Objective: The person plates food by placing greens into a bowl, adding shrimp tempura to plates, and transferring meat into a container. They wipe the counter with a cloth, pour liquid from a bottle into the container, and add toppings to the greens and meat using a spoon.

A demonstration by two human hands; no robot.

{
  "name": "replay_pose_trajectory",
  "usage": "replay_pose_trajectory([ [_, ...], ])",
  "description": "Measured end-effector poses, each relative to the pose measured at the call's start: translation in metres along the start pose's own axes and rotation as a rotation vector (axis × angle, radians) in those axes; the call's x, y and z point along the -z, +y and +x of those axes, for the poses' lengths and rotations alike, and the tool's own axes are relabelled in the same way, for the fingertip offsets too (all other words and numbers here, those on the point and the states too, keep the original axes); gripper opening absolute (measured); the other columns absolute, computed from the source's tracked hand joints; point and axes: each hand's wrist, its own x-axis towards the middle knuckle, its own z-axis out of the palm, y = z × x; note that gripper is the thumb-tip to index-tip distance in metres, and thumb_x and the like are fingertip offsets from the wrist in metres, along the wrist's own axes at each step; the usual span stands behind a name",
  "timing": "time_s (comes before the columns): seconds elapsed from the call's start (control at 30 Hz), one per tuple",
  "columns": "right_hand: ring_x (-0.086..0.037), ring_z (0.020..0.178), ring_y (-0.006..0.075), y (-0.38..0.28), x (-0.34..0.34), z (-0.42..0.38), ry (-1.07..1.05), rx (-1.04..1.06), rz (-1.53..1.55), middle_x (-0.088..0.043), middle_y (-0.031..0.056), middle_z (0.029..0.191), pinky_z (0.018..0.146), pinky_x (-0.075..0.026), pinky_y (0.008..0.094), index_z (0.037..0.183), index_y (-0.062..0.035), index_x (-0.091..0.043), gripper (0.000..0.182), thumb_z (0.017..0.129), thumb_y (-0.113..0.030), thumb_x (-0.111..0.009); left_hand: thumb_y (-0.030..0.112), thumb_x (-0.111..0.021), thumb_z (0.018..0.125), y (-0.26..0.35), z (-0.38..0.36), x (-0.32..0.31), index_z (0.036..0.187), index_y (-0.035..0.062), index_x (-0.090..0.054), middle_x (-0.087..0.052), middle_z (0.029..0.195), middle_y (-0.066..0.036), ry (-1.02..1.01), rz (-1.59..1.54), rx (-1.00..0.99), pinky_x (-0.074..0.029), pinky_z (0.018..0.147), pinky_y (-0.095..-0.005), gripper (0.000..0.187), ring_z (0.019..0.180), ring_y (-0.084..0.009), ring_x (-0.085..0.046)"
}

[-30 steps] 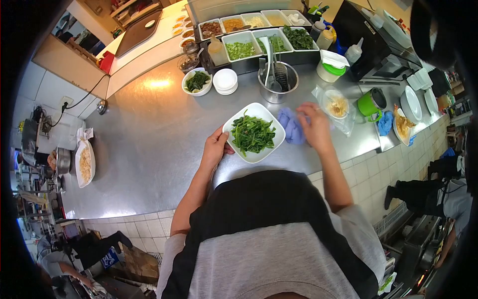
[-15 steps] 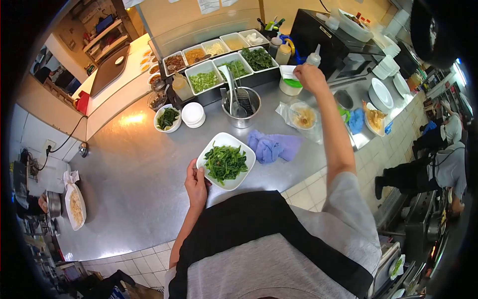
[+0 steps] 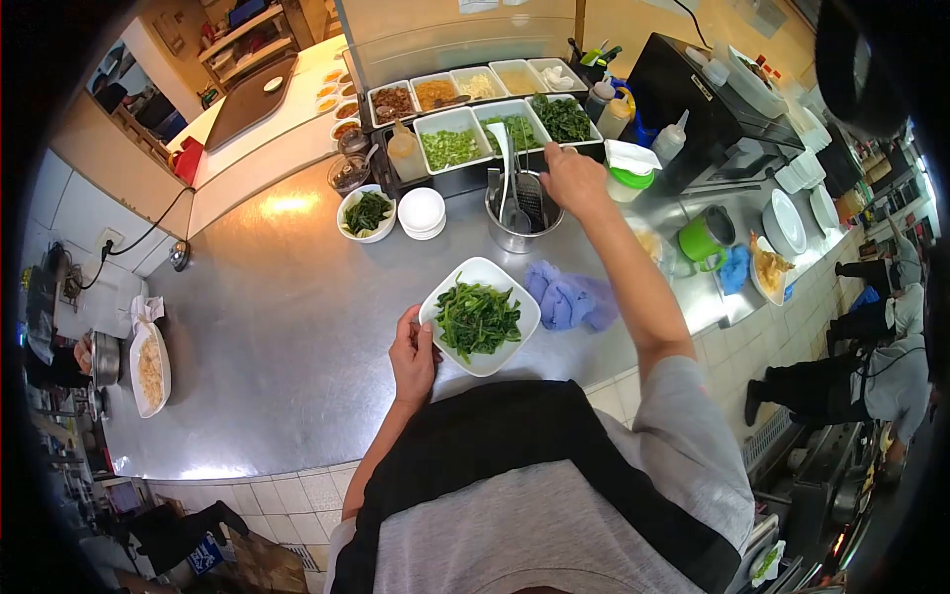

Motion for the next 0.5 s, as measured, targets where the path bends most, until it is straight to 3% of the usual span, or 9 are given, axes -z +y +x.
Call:
replay_pose_trajectory([
  [0.1, -0.065, 0.085, 0.0348, 0.018, -0.024, 0.005, -0.102, -0.045, 0.066, -0.066, 0.0181, 0.088, 0.072, -0.052, 0.0461, 0.099, -0.0071, -0.054, 0.025, 0.082, -0.024, -0.064, 0.013, -0.049, 0.096, -0.002, 0.0, -0.001, 0.124, 0.003, -0.049, -0.054, 0.075, -0.001, -0.003, -0.011, 0.002, -0.044, 0.048, -0.021, 0.029, 0.057, -0.0049, -0.05],
  [0.23, -0.065, 0.085, 0.0359, 0.038, -0.03, 0.013, -0.061, -0.1, 0.068, -0.067, 0.0188, 0.087, 0.074, -0.051, 0.0474, 0.096, -0.0073, -0.055, 0.021, 0.083, -0.023, -0.063, 0.013, -0.05, 0.096, -0.005, 0.0, 0.001, 0.124, 0.0028, -0.049, -0.054, 0.075, -0.001, -0.004, -0.017, 0.01, -0.045, 0.048, -0.0211, 0.03, 0.057, -0.0053, -0.05],
  [0.3, -0.066, 0.084, 0.0384, 0.051, -0.026, 0.014, -0.05, -0.092, 0.053, -0.067, 0.024, 0.088, 0.072, -0.053, 0.048, 0.099, -0.0004, -0.059, 0.021, 0.084, -0.01, -0.047, 0.013, -0.049, 0.097, -0.004, 0.0, 0.001, 0.124, 0.0028, -0.049, -0.054, 0.075, -0.001, -0.002, -0.015, 0.015, -0.045, 0.049, -0.0212, 0.03, 0.057, -0.0055, -0.05],
  [0.33, -0.066, 0.084, 0.0382, 0.058, -0.025, 0.014, -0.028, -0.109, 0.05, -0.067, 0.0241, 0.087, 0.071, -0.053, 0.0477, 0.098, -0.0002, -0.06, 0.021, 0.085, -0.01, -0.046, 0.013, -0.049, 0.097, -0.004, 0.0, 0.001, 0.124, 0.0027, -0.049, -0.054, 0.075, -0.001, -0.001, -0.008, 0.002, -0.045, 0.048, -0.0212, 0.029, 0.057, -0.0055, -0.05],
  [0.5, -0.067, 0.082, 0.0378, 0.096, -0.03, 0.018, 0.034, -0.157, -0.003, -0.067, 0.0232, 0.086, 0.07, -0.053, 0.0475, 0.096, -0.0005, -0.06, 0.02, 0.084, -0.01, -0.048, 0.012, -0.049, 0.097, -0.004, 0.0, 0.0, 0.124, 0.0025, -0.049, -0.053, 0.074, -0.001, 0.001, -0.003, -0.038, -0.044, 0.047, -0.021, 0.029, 0.056, -0.005, -0.049],
])
